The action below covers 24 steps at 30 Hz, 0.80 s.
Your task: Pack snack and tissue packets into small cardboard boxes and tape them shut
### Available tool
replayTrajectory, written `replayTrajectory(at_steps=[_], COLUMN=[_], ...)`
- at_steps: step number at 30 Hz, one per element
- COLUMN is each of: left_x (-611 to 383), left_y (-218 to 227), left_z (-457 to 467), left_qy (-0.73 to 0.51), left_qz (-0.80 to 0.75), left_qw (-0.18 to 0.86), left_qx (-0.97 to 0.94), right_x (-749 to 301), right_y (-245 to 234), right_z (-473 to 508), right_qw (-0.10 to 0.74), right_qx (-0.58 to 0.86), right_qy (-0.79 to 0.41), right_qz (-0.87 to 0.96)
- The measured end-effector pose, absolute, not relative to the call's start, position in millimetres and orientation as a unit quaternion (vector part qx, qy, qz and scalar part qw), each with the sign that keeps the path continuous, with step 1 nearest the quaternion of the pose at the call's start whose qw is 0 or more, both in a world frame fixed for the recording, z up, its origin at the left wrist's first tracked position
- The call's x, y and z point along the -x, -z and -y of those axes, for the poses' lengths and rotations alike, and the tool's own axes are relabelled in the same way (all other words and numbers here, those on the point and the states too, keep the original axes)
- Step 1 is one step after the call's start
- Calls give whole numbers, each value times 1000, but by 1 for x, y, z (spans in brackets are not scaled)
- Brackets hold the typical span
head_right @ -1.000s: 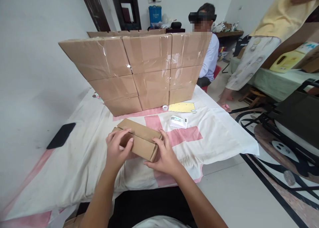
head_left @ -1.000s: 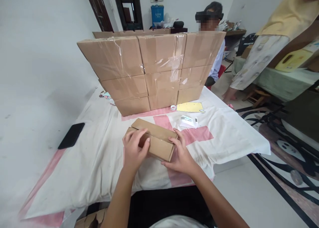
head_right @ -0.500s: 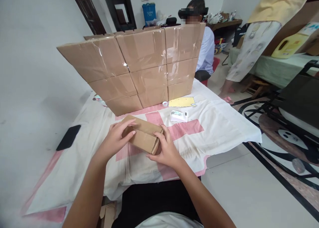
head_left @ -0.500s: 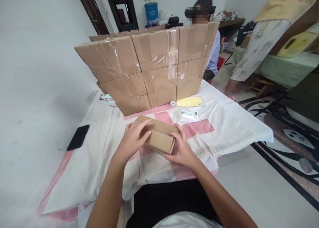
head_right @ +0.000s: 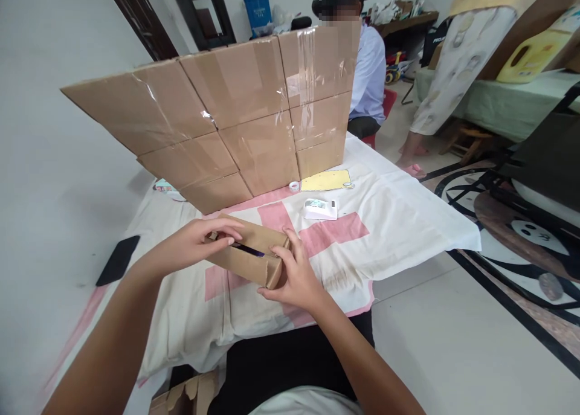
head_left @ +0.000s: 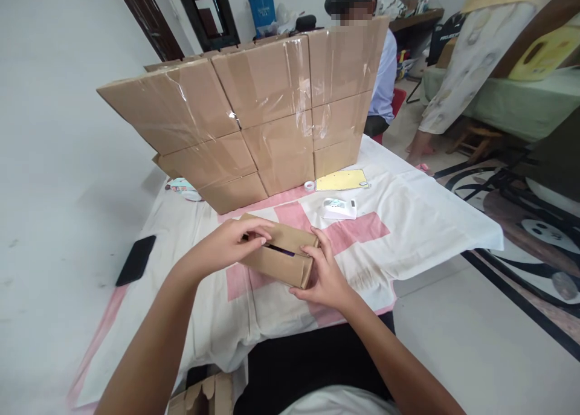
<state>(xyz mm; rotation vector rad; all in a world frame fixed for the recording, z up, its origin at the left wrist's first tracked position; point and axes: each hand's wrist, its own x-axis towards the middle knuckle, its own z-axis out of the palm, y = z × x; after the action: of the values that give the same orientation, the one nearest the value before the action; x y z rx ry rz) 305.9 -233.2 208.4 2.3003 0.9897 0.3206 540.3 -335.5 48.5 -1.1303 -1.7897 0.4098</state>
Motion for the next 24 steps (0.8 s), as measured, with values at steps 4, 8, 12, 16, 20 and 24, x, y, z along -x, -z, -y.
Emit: replayTrajectory(at_steps=[4, 8, 12, 16, 20, 24], left_x=[-295, -295, -300, -303, -308, -316], left_y=[-231, -243, -244, -239, -236, -230], left_z=[231, 231, 230, 226, 227, 230], left_qy=[19, 107, 112, 46, -31, -76], left_qz=[-356, -355, -335, -343, -371, -328], left_qw=[363, 422, 440, 414, 326, 172], left_qx=[-861, -827, -826, -842, -869, -926], right_x=[-540, -540, -539, -538, -537, -537], right_y=[-45, -44, -44, -43, -44, -45], right_z=[333, 331, 331, 331, 331, 330], right_qw=[493, 499, 505, 508, 511, 515], right_qx=[454, 445, 442, 444, 442, 441], right_qy=[-167, -165, -162, -159, -157, -158], right_qz=[723, 725, 723, 721, 720, 718])
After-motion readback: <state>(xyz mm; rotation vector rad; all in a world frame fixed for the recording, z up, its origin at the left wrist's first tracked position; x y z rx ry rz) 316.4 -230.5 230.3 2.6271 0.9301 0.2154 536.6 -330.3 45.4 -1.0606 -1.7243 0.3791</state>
